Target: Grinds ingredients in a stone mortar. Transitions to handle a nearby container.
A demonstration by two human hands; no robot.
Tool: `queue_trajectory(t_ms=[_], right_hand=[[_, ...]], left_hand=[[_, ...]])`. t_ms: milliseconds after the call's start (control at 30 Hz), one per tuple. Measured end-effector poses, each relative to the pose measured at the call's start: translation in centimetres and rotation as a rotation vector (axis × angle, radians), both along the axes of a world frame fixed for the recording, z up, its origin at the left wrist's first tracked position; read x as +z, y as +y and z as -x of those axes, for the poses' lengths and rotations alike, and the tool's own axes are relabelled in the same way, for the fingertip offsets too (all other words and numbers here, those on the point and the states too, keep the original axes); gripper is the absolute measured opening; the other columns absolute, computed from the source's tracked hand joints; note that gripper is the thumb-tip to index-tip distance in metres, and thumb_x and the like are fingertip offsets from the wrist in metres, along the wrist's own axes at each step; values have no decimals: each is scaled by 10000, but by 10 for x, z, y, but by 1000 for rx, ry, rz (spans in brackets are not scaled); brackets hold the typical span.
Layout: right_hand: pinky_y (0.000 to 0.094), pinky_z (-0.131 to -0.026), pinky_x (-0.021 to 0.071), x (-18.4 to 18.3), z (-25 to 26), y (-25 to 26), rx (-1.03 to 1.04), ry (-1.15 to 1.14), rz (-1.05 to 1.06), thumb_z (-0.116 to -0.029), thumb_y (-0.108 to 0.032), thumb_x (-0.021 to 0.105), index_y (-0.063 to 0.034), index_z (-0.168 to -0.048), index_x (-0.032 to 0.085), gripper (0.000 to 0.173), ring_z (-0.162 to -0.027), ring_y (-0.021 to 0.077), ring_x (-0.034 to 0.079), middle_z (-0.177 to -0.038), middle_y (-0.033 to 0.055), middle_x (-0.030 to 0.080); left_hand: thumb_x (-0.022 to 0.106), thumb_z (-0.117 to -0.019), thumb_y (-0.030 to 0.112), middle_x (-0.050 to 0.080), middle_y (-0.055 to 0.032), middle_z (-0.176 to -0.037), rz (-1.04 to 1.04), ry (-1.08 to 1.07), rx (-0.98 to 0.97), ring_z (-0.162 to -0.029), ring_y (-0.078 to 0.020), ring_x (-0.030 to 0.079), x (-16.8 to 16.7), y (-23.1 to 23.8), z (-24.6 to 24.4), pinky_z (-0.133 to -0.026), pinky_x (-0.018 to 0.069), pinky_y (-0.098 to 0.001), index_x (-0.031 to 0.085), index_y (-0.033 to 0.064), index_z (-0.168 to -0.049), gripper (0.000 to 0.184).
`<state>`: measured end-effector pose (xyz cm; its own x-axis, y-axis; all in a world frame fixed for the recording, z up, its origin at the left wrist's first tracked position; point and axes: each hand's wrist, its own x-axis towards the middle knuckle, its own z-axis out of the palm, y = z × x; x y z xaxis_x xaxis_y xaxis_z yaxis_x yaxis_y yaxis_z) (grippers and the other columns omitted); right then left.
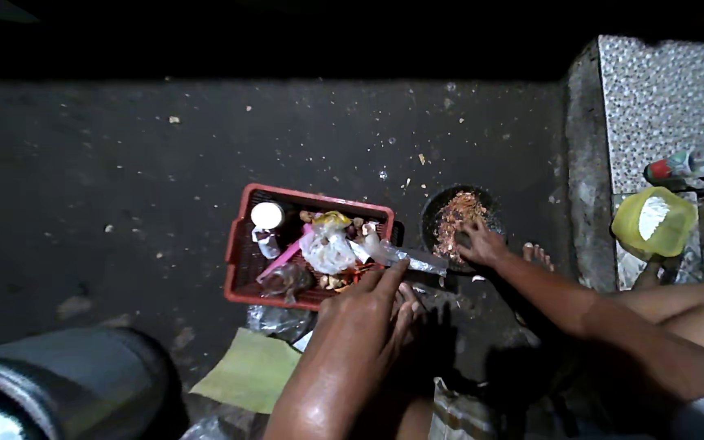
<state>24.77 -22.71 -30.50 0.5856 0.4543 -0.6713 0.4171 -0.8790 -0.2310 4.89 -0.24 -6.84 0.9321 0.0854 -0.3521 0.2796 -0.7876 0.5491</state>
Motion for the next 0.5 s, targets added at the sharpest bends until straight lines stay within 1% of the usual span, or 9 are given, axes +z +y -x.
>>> queue_trajectory(t_ms=[67, 100, 200, 233, 333, 367, 433, 467, 500], right_hand=[[602, -805, 577, -5, -15, 10, -68, -89, -27, -950, -478, 679, -249, -1456, 562, 568, -1002, 410, 692, -1582, 189, 401], [611, -804, 575, -6, -18, 15, -111, -94, -32, -942, -474, 697, -248, -1456, 560, 578, -1001, 418, 691, -1598, 198, 381], [638, -893, 545, -1, -8, 10, -168, -5, -37, -944, -495, 689, -205, -1484, 532, 632, -1130, 446, 651, -1621, 231, 335], [631, -935, 534, 0, 1, 6, -122, 33, -15, -953, -510, 665, -204, -1486, 529, 630, -1184, 439, 632, -1618, 225, 343], [584, -958, 532, -2, 22, -11, 28, 18, 15, -988, -545, 571, -236, -1503, 520, 603, -1195, 400, 631, -1598, 169, 397], [585, -942, 537, -2, 16, -8, 11, 7, 10, -991, -546, 577, -226, -1504, 520, 608, -1173, 405, 640, -1600, 177, 389], [624, -930, 536, -1, -10, 5, -99, 33, -11, -964, -522, 650, -205, -1492, 534, 626, -1178, 440, 632, -1614, 210, 361], [646, -968, 517, 2, -29, 10, -168, 80, -43, -949, -500, 689, -198, -1467, 560, 614, -1228, 448, 609, -1607, 215, 377], [651, -1034, 479, 5, -50, 15, -243, 147, -103, -939, -465, 729, -167, -1424, 606, 582, -1285, 434, 571, -1545, 222, 456]], left_hand=[[445, -1029, 425, 668, -143, -1247, -7, 17, 1, -1010, -367, 696, 2, -2, 0, -805, 532, -635, 547, 149, -1462, 523], [452, -1032, 421, 664, -149, -1267, -3, 27, 0, -1029, -374, 694, 4, -4, 2, -819, 528, -641, 541, 149, -1471, 524], [490, -1026, 384, 667, -166, -1257, 15, 51, 4, -1064, -396, 680, 5, -6, 7, -855, 515, -649, 538, 138, -1479, 518], [502, -1024, 375, 670, -168, -1250, 16, 58, 12, -1063, -399, 680, 6, -6, 7, -859, 514, -649, 540, 138, -1478, 513], [494, -1031, 379, 664, -164, -1250, 7, 70, 15, -1044, -391, 682, 4, -5, 5, -847, 517, -643, 533, 146, -1482, 509], [498, -1037, 377, 655, -168, -1272, 8, 85, 9, -1048, -396, 679, 5, -5, 2, -848, 511, -647, 524, 146, -1487, 506], [526, -1039, 361, 659, -170, -1268, -6, 86, -10, -1016, -384, 691, 5, -7, -5, -839, 530, -619, 537, 137, -1479, 493], [543, -1036, 353, 661, -172, -1255, -3, 81, -15, -995, -383, 690, 6, -10, -7, -831, 526, -617, 540, 133, -1474, 489], [549, -1036, 348, 658, -175, -1258, 3, 85, -15, -1004, -386, 685, 8, -11, -8, -842, 517, -629, 536, 134, -1478, 490]])
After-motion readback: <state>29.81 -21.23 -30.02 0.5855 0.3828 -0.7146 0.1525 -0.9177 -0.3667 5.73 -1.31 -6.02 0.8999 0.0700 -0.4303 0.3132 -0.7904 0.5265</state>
